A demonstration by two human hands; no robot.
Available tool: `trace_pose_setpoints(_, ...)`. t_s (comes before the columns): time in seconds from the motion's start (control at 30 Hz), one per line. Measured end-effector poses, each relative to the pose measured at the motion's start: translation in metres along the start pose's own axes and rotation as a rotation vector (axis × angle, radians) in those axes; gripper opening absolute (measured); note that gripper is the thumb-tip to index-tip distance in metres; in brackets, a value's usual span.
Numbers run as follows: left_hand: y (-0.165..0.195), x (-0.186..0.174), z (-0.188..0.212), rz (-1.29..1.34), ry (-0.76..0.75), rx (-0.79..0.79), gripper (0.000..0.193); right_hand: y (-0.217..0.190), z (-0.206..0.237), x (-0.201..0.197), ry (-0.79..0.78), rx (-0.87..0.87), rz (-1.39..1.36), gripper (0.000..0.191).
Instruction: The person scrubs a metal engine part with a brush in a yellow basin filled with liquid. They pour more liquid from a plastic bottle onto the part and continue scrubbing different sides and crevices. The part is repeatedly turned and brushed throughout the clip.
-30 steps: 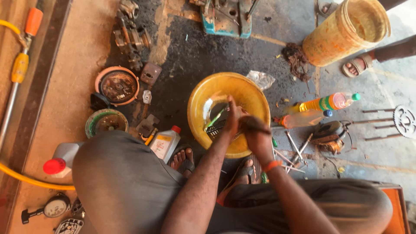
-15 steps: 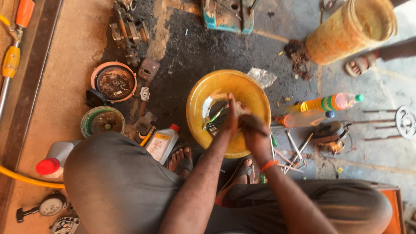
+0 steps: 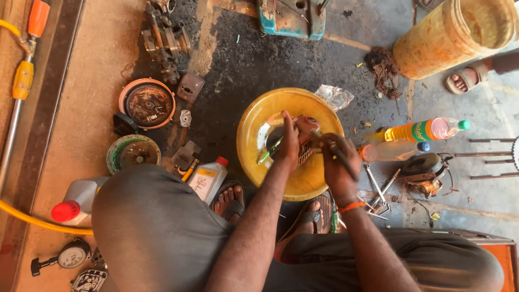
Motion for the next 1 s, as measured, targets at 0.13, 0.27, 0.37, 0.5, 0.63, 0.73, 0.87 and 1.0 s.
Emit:
trace_pose_setpoints(0.13, -0.012, 0.010, 0.000, -0.099, -0.102, 0.029, 0.072, -0.010, 0.007, 0.009, -0.025, -0.011, -0.075, 0.019)
trace_pose_setpoints(0.27, -0.037, -0.012, -0.004, -0.034, 0.081, -0.078, 0.048, -0.004, 0.014, 0.014, 0.012, -0.065, -0.047, 0.016)
trace_pose_setpoints(0.37, -0.050, -0.015, -0.002, -0.162, 0.108, -0.202, 0.051, -0.011, 0.017, 0.018, 0.028, -0.258, 0.090, 0.023)
trace_pose_setpoints(0.5, -0.062, -0.014, 0.001, 0.037, 0.141, -0.270, 0.049, 0.022, 0.010, 0.019, 0.004, 0.030, -0.057, 0.017)
trace_pose_setpoints(0.63, -0.055, 0.002, 0.005, 0.062, 0.064, -0.208, 0.049, 0.004, 0.007, 0.011, 0.016, -0.070, -0.009, 0.018)
trace_pose_setpoints(0.73, -0.054, 0.004, 0.005, 0.091, 0.079, -0.218, 0.048, -0.001, 0.005, 0.007, 0.059, -0.098, 0.043, 0.015)
trace_pose_setpoints(0.87, -0.055, 0.010, 0.002, 0.066, 0.023, -0.199, 0.052, 0.017, 0.002, 0.014, 0.008, 0.021, -0.103, 0.019)
trace_pose_setpoints(1.0, -0.065, 0.004, 0.004, 0.106, 0.077, -0.203, 0.050, 0.022, 0.004, 0.011, 0.062, -0.042, -0.220, 0.013)
Point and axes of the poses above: each hand's wrist, its own z-axis away from the middle knuckle, its own x-axis out of the palm, y = z × x, the point moved 10 cm from there along -z, towards the middle knuckle, and after that the axes turned 2 degrees about -y, right-handed, at the moved point
